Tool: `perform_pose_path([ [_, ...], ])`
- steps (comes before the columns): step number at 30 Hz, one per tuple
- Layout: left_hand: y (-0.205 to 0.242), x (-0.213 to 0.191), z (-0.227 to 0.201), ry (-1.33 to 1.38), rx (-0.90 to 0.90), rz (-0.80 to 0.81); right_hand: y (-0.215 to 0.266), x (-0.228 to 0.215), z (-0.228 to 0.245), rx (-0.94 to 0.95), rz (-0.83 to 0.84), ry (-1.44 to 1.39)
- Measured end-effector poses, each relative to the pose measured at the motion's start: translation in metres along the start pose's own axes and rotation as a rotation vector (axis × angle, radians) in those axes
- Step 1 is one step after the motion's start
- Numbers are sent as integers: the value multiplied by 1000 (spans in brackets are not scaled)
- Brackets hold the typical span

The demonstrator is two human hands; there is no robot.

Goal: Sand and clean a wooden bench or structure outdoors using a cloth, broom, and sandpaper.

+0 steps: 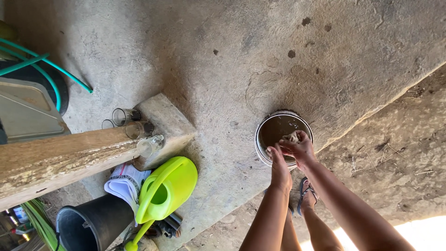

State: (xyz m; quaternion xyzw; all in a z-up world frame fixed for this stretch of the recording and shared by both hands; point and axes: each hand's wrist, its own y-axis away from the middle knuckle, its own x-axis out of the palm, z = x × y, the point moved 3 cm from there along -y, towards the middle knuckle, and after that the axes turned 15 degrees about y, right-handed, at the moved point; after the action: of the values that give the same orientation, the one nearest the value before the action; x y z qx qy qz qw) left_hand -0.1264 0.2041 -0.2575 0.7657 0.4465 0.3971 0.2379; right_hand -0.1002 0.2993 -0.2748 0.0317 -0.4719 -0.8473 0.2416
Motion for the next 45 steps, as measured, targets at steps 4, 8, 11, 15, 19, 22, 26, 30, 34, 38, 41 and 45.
perform_pose_path([
  [4,25,2,-19,-7,-117,-215,-5,-2,-7,-55,-35,233],
  [8,16,-10,-13,34,-97,-206,-35,-3,-32,-186,-8,207],
  [11,13,-9,-15,32,-106,-191,-34,1,-23,-179,-18,205],
  [15,12,-8,-18,43,-17,-140,-35,5,-24,-123,13,295],
  [19,15,-7,-15,-12,-64,-127,-39,2,-23,-101,3,285],
  [22,22,2,-21,-46,20,17,-10,4,12,47,26,249],
  [26,23,-2,-14,12,142,147,3,7,18,-70,221,168],
  [30,27,-13,-16,25,47,-113,-16,0,-3,-136,176,177],
  [34,36,-17,-19,-37,-27,-151,-22,-4,-16,-66,73,268],
  [38,38,-25,-14,-48,-22,-98,-16,-3,-8,-116,43,304],
  [41,39,-29,-14,-43,-32,-106,-19,-1,-12,-187,32,419],
  [45,36,-33,-13,-35,-39,-93,-38,0,-28,-293,102,338],
])
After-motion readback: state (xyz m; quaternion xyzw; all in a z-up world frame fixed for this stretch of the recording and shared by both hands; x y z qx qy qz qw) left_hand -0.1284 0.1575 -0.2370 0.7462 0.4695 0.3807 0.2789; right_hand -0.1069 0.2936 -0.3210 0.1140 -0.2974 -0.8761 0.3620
